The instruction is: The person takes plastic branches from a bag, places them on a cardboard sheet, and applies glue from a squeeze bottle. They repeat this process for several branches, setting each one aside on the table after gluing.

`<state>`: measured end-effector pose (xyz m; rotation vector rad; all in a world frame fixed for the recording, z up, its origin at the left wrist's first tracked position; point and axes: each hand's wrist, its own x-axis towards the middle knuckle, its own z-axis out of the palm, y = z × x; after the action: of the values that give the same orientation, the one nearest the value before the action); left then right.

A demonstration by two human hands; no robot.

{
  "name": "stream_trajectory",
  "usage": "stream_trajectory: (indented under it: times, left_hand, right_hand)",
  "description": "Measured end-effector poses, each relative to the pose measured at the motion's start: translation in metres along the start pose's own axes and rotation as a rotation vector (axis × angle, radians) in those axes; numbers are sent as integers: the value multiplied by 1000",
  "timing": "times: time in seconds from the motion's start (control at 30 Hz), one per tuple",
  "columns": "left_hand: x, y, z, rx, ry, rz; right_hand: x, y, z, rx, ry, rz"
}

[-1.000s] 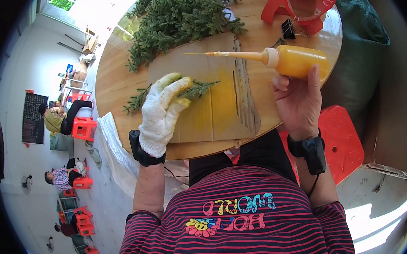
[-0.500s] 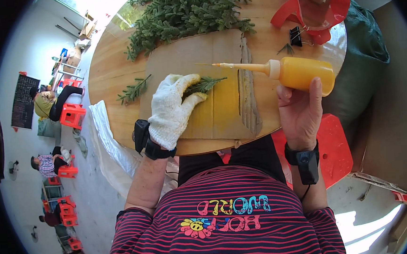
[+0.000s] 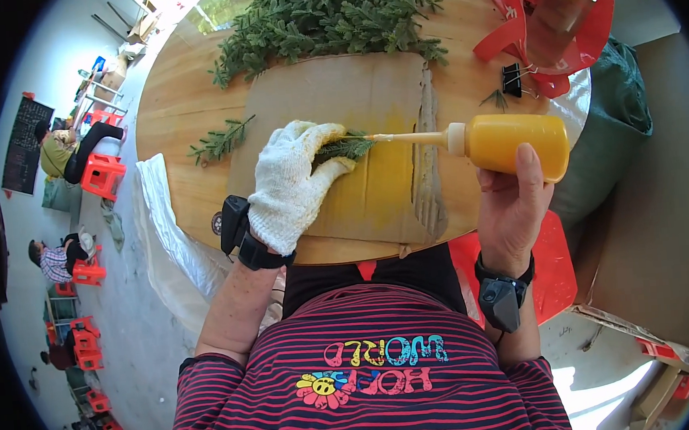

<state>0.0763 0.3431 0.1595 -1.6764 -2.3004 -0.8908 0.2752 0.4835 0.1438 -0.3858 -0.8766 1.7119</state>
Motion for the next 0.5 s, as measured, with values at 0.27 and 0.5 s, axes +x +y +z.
stream_trajectory:
  times: [0.27, 0.5]
  left_hand:
    - [0, -3, 0, -3, -5, 2]
    - [0, -4, -2, -17, -2, -5]
  right_hand:
    - [2, -2, 3, -47, -34, -26]
    - [3, 0, -5, -43, -94, -2]
